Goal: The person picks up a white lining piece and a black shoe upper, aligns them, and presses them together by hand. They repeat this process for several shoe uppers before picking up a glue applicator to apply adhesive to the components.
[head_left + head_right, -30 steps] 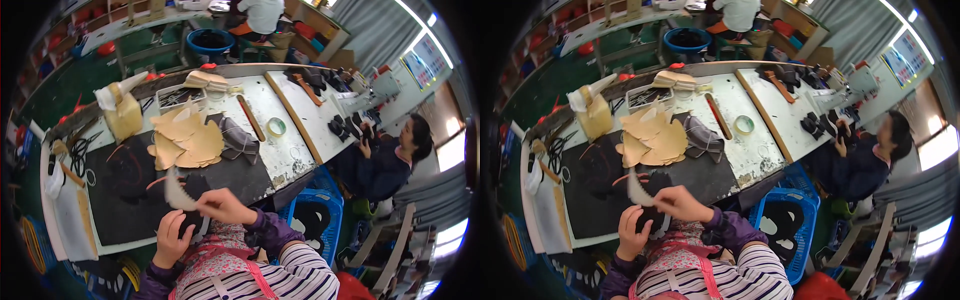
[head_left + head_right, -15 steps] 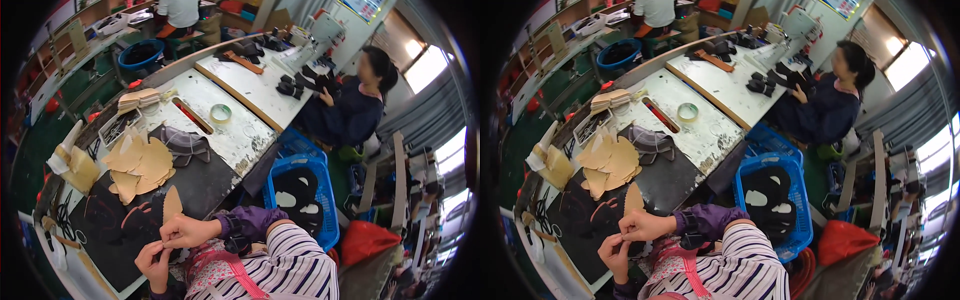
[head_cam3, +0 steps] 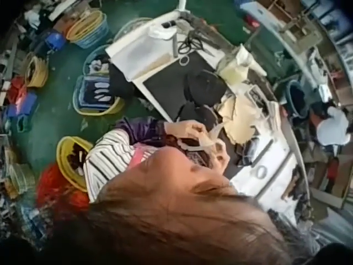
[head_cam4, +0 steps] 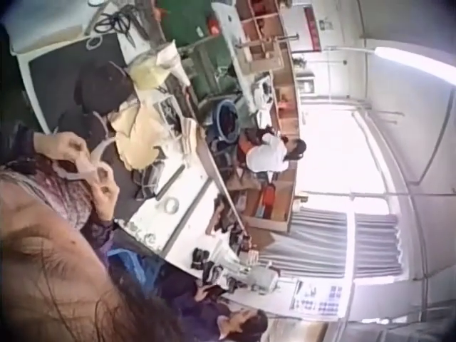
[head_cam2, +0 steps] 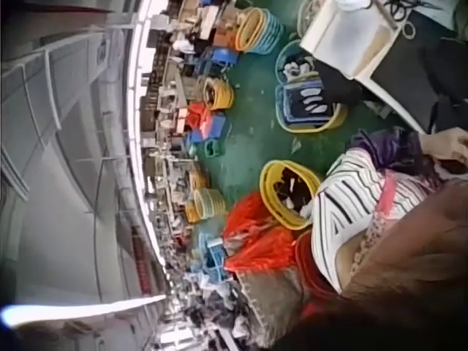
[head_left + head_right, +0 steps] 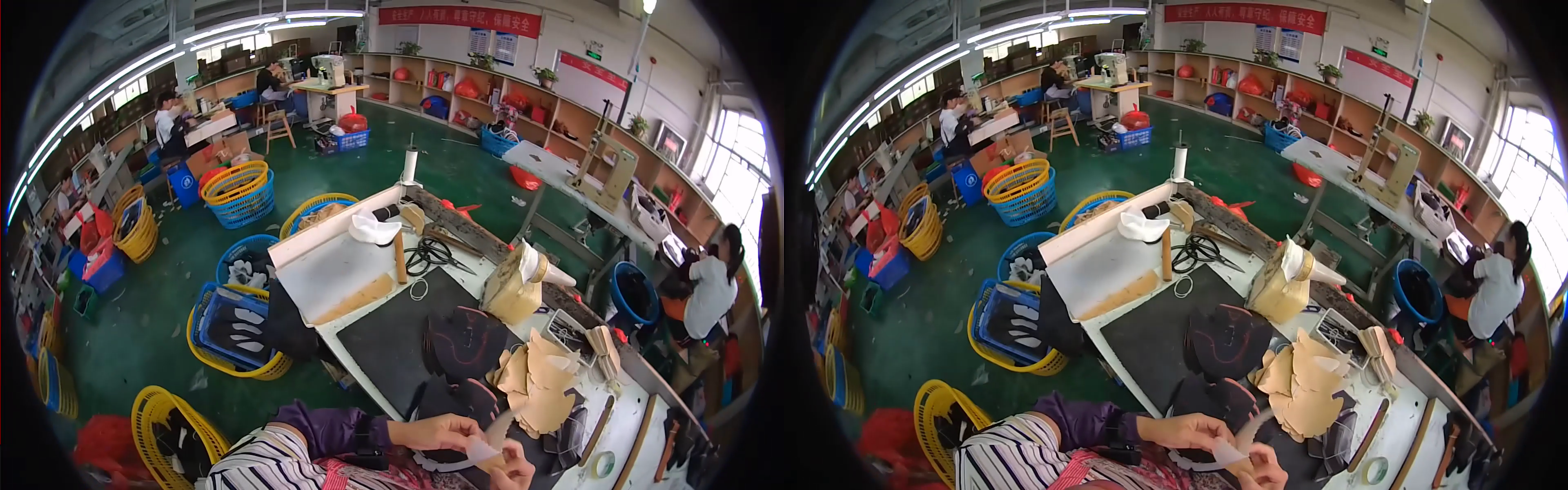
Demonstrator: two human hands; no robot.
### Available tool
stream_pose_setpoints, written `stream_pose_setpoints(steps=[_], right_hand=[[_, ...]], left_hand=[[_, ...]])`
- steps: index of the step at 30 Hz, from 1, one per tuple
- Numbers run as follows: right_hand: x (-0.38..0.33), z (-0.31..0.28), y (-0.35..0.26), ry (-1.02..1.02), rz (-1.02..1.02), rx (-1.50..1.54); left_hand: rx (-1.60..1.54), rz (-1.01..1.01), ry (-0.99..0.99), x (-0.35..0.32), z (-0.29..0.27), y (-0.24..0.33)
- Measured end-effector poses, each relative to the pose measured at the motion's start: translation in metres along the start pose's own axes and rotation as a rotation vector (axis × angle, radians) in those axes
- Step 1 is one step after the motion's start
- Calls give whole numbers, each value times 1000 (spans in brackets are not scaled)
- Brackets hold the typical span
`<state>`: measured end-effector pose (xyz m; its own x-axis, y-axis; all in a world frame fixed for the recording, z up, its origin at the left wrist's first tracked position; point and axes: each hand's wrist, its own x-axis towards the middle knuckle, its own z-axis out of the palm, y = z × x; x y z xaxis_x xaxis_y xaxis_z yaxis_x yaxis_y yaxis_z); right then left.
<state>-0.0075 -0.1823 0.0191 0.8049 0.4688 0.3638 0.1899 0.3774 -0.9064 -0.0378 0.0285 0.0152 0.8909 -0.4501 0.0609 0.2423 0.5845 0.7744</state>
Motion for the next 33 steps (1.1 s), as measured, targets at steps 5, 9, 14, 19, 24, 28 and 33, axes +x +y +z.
stream_pose_setpoints(steps=[5, 9, 14, 19, 24, 28, 33], right_hand=[[-53, -74, -4, -113, 169, -7], [-96, -94, -37, -64, 392, -208], [-97, -63, -58, -107, 526, -1176], [-21, -2, -44, -79, -190, -690], [-5, 8, -24, 43, -398, -838], [1, 8, -21, 167, -415, -720], [0, 10, -23, 238, -414, -597]], left_hand=[[-397, -100, -44, -23, -17, 5], [-498, -38, -140, -2, -34, 6], [-123, 187, 216, -15, -31, 22], [172, 154, 149, -2, -6, 3], [674, -186, -23, 7, 4, 0], [515, 10, -296, 12, 18, 14], [948, 20, -36, 16, 11, 6]])
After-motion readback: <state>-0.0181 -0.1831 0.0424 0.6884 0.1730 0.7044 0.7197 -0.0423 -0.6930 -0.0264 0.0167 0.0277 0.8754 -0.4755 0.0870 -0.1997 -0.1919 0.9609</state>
